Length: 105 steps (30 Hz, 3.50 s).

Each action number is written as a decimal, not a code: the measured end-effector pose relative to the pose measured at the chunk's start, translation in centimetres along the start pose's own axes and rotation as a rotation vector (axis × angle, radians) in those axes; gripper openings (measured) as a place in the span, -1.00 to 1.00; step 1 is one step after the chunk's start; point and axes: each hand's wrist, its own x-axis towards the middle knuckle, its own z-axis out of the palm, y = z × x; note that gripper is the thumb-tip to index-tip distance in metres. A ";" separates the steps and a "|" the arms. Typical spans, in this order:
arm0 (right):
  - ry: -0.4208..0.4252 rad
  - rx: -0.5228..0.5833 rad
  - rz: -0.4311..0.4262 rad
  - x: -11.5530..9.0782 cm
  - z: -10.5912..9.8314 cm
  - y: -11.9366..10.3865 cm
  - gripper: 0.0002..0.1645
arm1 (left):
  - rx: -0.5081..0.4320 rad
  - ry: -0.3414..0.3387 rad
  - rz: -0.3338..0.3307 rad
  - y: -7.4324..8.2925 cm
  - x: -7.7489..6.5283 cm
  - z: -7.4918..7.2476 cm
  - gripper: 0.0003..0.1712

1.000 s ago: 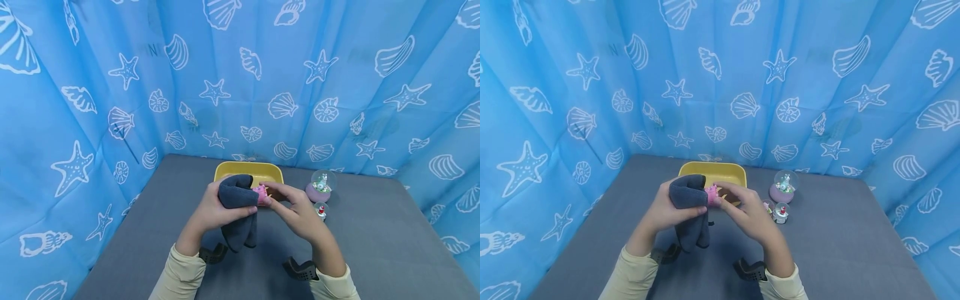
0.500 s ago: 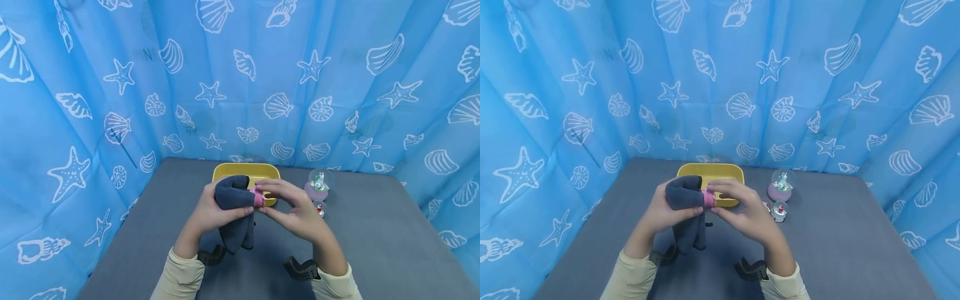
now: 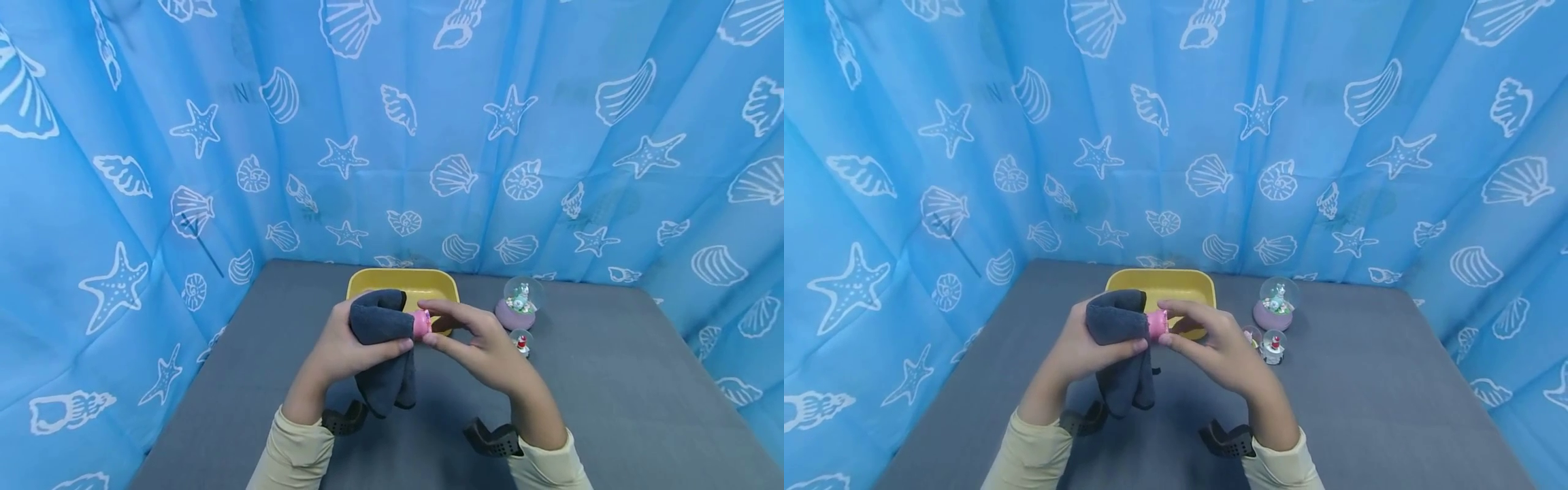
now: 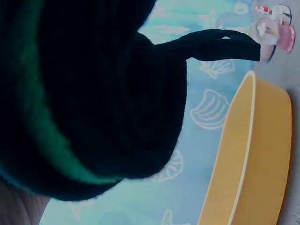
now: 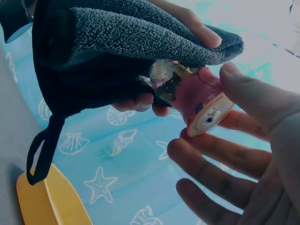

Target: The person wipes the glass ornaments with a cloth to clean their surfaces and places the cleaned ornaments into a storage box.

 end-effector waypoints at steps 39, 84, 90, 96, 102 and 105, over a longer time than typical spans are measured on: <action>0.049 -0.053 0.057 -0.1 0.3 -0.2 -0.54 | 0.018 0.004 -0.073 -0.5 -0.2 0.0 -0.41; 0.118 0.153 0.090 0.5 -0.9 -0.2 -0.37 | -0.005 0.024 -0.012 -0.7 0.5 -0.5 -0.50; 0.095 0.118 0.140 0.4 -0.4 0.1 -0.24 | -0.022 0.024 -0.008 -0.9 0.3 -0.6 -0.49; 0.090 0.118 0.197 0.4 -0.2 -0.1 -0.19 | -0.038 -0.002 -0.010 -0.7 0.3 -0.4 -0.44; 0.108 0.119 0.219 0.6 -0.2 -1.9 -0.30 | -0.037 -0.016 -0.003 -1.0 0.3 -0.3 -0.44; 0.100 0.119 0.183 0.8 -0.3 -2.4 -0.32 | -0.027 -0.007 -0.007 -1.3 0.3 -0.3 -0.44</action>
